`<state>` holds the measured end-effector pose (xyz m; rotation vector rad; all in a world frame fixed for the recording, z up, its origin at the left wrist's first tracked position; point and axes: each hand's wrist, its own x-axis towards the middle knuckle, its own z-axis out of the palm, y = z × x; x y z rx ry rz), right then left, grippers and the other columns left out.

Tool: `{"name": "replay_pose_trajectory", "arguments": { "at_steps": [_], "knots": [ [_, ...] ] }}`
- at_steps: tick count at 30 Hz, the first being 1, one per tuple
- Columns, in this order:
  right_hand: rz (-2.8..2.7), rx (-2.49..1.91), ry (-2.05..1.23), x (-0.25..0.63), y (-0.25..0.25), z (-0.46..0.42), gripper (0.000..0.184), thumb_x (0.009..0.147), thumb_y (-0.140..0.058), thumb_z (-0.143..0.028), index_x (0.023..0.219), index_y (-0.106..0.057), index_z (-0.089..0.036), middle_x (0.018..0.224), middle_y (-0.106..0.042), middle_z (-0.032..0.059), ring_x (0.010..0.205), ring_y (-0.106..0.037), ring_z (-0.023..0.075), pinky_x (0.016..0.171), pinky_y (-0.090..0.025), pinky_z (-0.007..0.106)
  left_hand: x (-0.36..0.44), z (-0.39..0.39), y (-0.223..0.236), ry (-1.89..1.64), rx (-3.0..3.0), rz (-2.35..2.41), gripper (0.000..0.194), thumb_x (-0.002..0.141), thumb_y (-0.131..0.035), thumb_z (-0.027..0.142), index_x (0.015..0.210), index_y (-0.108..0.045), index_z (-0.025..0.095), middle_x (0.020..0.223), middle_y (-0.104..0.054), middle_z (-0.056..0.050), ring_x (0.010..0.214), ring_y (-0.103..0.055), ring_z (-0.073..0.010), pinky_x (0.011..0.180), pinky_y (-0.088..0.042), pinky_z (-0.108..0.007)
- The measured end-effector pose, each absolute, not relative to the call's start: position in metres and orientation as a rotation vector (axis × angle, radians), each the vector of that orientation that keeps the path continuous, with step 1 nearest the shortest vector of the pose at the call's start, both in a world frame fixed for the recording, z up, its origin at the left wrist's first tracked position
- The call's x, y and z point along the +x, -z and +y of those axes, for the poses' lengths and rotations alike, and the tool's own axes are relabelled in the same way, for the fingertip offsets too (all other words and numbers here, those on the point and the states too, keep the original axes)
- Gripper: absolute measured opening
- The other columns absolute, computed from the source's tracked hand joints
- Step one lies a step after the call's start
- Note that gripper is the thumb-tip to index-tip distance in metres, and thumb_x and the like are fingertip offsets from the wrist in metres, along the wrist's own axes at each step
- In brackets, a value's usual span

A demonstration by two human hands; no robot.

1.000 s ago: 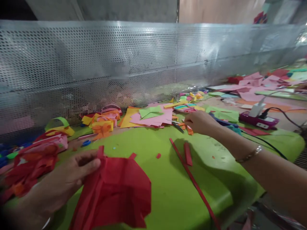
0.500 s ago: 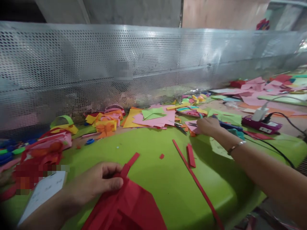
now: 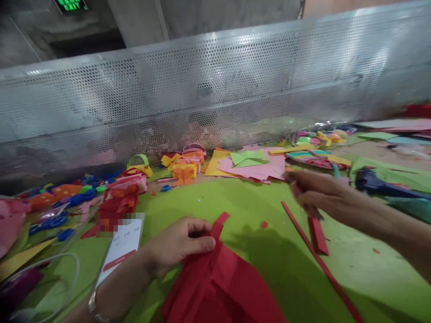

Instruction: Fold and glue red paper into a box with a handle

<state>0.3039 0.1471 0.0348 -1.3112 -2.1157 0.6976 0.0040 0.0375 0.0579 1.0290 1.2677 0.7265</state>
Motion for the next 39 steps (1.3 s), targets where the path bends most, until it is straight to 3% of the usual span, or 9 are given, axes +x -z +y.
{"name": "replay_pose_trajectory", "arguments": {
  "at_steps": [2, 4, 6, 10, 16, 26, 39],
  "knots": [
    [-1.970, -1.289, -1.513, 0.276, -0.042, 0.115, 0.035, 0.084, -0.047, -0.062, 0.090, -0.059, -0.029, 0.063, -0.041, -0.0018, 0.051, -0.037, 0.0135, 0.045, -0.028, 0.029, 0.004, 0.038, -0.058, -0.730, 1.020, 1.278, 0.038, 0.044, -0.090, 0.037, 0.064, -0.066, 0.014, 0.060, -0.059, 0.005, 0.056, -0.047, -0.0089, 0.056, -0.033, -0.023],
    [-1.802, -1.325, -1.821, 0.252, -0.046, 0.087, 0.052, 0.076, -0.050, -0.075, 0.083, -0.057, -0.024, 0.066, -0.035, -0.0036, 0.053, -0.027, 0.0110, 0.047, -0.018, 0.026, 0.004, 0.037, -0.058, -0.741, 1.019, 1.295, 0.040, 0.043, -0.090, 0.038, 0.067, -0.067, 0.014, 0.062, -0.060, 0.004, 0.057, -0.048, -0.0091, 0.055, -0.032, -0.023],
    [-1.739, -1.316, -1.933, 0.236, -0.045, 0.070, 0.059, 0.071, -0.052, -0.080, 0.082, -0.057, -0.022, 0.072, -0.040, -0.0017, 0.058, -0.027, 0.0115, 0.050, -0.015, 0.025, 0.004, 0.037, -0.059, -0.747, 1.029, 1.310, 0.041, 0.043, -0.090, 0.038, 0.066, -0.068, 0.014, 0.062, -0.060, 0.004, 0.058, -0.048, -0.0091, 0.056, -0.033, -0.023],
    [-1.785, -1.323, -1.992, 0.225, -0.037, 0.064, 0.062, 0.070, -0.048, -0.084, 0.075, -0.054, -0.022, 0.068, -0.040, -0.0021, 0.057, -0.026, 0.0124, 0.051, -0.015, 0.025, 0.005, 0.037, -0.060, -0.745, 1.035, 1.323, 0.036, 0.041, -0.089, 0.034, 0.063, -0.068, 0.014, 0.059, -0.059, 0.005, 0.057, -0.047, -0.0094, 0.058, -0.035, -0.023],
    [-1.794, -1.230, -2.006, 0.216, -0.033, 0.070, 0.063, 0.070, -0.052, -0.083, 0.071, -0.047, -0.020, 0.060, -0.034, -0.0068, 0.050, -0.021, 0.0071, 0.045, -0.012, 0.022, 0.004, 0.037, -0.056, -0.722, 1.082, 1.271, 0.020, 0.056, -0.079, 0.029, 0.064, -0.069, 0.014, 0.064, -0.062, 0.002, 0.060, -0.050, -0.0104, 0.060, -0.036, -0.024],
    [-1.824, -1.149, -1.986, 0.207, -0.025, 0.067, 0.065, 0.071, -0.048, -0.084, 0.065, -0.044, -0.019, 0.050, -0.030, -0.0097, 0.043, -0.020, 0.0042, 0.040, -0.011, 0.021, 0.007, 0.036, -0.049, -0.718, 1.060, 1.245, 0.020, 0.054, -0.078, 0.026, 0.067, -0.070, 0.014, 0.065, -0.062, 0.002, 0.060, -0.050, -0.0106, 0.063, -0.037, -0.025],
    [-1.773, -1.183, -1.972, 0.201, -0.022, 0.065, 0.069, 0.063, -0.052, -0.088, 0.058, -0.041, -0.020, 0.042, -0.024, -0.0116, 0.036, -0.016, 0.0021, 0.037, -0.005, 0.023, 0.007, 0.038, -0.051, -0.706, 1.079, 1.291, 0.017, 0.056, -0.075, 0.022, 0.068, -0.069, 0.013, 0.067, -0.062, 0.001, 0.061, -0.051, -0.0102, 0.063, -0.038, -0.024]
  ]
}}
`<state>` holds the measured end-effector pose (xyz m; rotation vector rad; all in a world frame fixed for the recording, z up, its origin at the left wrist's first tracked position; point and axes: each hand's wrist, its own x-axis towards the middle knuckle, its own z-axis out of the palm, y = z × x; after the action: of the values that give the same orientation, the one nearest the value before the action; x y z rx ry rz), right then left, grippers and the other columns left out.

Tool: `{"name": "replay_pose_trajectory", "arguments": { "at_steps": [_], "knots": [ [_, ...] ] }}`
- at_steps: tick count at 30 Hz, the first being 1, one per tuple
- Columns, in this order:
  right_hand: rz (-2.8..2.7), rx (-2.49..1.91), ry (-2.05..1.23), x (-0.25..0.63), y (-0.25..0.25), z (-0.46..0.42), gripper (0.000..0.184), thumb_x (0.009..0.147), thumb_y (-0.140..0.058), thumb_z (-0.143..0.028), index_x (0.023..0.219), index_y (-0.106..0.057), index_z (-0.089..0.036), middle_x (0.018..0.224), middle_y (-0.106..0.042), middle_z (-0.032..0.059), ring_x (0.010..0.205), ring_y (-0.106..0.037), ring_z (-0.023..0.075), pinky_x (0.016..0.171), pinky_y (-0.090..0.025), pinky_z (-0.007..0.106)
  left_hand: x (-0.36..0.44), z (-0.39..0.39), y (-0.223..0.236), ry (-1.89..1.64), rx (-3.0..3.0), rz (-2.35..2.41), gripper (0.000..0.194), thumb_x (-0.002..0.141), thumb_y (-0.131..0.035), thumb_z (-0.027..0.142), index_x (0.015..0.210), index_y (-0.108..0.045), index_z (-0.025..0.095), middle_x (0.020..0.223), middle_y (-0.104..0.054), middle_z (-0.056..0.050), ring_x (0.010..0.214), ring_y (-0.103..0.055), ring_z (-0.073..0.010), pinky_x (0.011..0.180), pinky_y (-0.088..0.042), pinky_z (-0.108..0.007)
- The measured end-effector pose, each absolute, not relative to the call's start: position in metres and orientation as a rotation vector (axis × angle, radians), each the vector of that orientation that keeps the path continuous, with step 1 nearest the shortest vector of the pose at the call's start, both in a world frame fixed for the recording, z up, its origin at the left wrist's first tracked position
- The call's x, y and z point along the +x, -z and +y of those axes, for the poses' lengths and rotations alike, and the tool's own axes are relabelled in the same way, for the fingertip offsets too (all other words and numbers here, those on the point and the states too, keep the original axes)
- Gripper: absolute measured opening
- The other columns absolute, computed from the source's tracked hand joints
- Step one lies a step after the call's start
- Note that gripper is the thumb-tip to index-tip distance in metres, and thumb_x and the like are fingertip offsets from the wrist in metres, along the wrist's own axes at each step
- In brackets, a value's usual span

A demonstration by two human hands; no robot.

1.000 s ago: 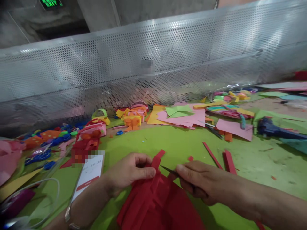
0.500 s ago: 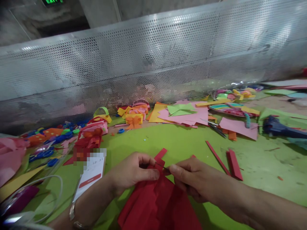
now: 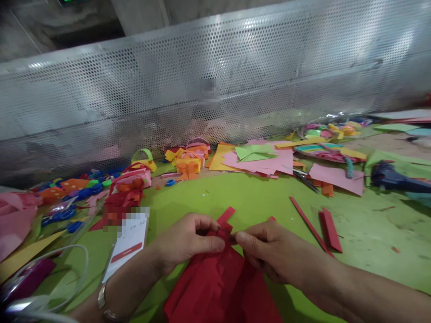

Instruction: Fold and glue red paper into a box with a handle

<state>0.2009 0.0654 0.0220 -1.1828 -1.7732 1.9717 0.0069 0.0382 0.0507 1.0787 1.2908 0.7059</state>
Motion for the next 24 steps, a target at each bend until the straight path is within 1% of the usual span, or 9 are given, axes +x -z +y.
{"name": "replay_pose_trajectory", "arguments": {
  "at_steps": [6, 10, 14, 17, 19, 22, 24],
  "knots": [
    [-1.772, -1.215, -1.912, 0.200, -0.017, 0.064, 0.068, 0.063, -0.052, -0.087, 0.058, -0.040, -0.021, 0.040, -0.022, -0.0119, 0.036, -0.015, 0.0025, 0.037, -0.003, 0.023, 0.007, 0.037, -0.051, -0.684, 1.079, 1.289, 0.020, 0.057, -0.076, 0.024, 0.073, -0.071, 0.012, 0.070, -0.064, 0.000, 0.063, -0.052, -0.0113, 0.064, -0.039, -0.026],
    [-1.818, -1.229, -1.897, 0.198, -0.016, 0.062, 0.067, 0.065, -0.052, -0.085, 0.056, -0.039, -0.020, 0.043, -0.026, -0.0102, 0.037, -0.017, 0.0026, 0.037, -0.005, 0.023, 0.007, 0.037, -0.050, -0.663, 1.083, 1.288, 0.021, 0.057, -0.076, 0.024, 0.074, -0.071, 0.012, 0.070, -0.064, 0.000, 0.063, -0.052, -0.0111, 0.063, -0.038, -0.025],
    [-1.876, -1.268, -1.927, 0.204, -0.020, 0.068, 0.068, 0.064, -0.048, -0.088, 0.056, -0.041, -0.020, 0.046, -0.032, -0.0076, 0.039, -0.021, 0.0034, 0.037, -0.010, 0.022, 0.010, 0.036, -0.050, -0.623, 1.068, 1.306, 0.020, 0.057, -0.077, 0.026, 0.069, -0.068, 0.013, 0.062, -0.059, 0.004, 0.057, -0.047, -0.0083, 0.056, -0.033, -0.023],
    [-1.895, -1.311, -1.715, 0.221, -0.021, 0.084, 0.066, 0.063, -0.055, -0.085, 0.066, -0.052, -0.019, 0.051, -0.032, -0.0075, 0.044, -0.023, 0.0048, 0.040, -0.012, 0.022, 0.013, 0.034, -0.049, -0.615, 1.083, 1.310, 0.025, 0.054, -0.080, 0.032, 0.066, -0.066, 0.014, 0.058, -0.057, 0.006, 0.055, -0.044, -0.0078, 0.054, -0.031, -0.023],
    [-1.826, -1.356, -1.596, 0.232, -0.018, 0.094, 0.064, 0.067, -0.057, -0.080, 0.079, -0.060, -0.017, 0.053, -0.029, -0.0084, 0.045, -0.020, 0.0049, 0.042, -0.011, 0.022, 0.016, 0.033, -0.048, -0.624, 1.051, 1.315, 0.033, 0.047, -0.084, 0.035, 0.064, -0.066, 0.014, 0.057, -0.057, 0.005, 0.055, -0.045, -0.0081, 0.054, -0.031, -0.023],
    [-1.627, -1.393, -1.718, 0.242, -0.013, 0.096, 0.062, 0.075, -0.055, -0.074, 0.095, -0.061, -0.015, 0.057, -0.031, -0.0088, 0.045, -0.017, 0.0041, 0.043, -0.009, 0.022, 0.018, 0.033, -0.048, -0.657, 0.992, 1.339, 0.039, 0.040, -0.086, 0.037, 0.063, -0.065, 0.014, 0.058, -0.058, 0.005, 0.057, -0.046, -0.0087, 0.055, -0.032, -0.023],
    [-1.579, -1.385, -1.845, 0.241, -0.013, 0.088, 0.060, 0.076, -0.055, -0.073, 0.097, -0.061, -0.017, 0.059, -0.035, -0.0080, 0.045, -0.018, 0.0035, 0.043, -0.008, 0.021, 0.018, 0.034, -0.047, -0.669, 0.981, 1.338, 0.037, 0.042, -0.085, 0.037, 0.063, -0.065, 0.014, 0.058, -0.058, 0.005, 0.057, -0.046, -0.0089, 0.055, -0.032, -0.023]
  ]
}}
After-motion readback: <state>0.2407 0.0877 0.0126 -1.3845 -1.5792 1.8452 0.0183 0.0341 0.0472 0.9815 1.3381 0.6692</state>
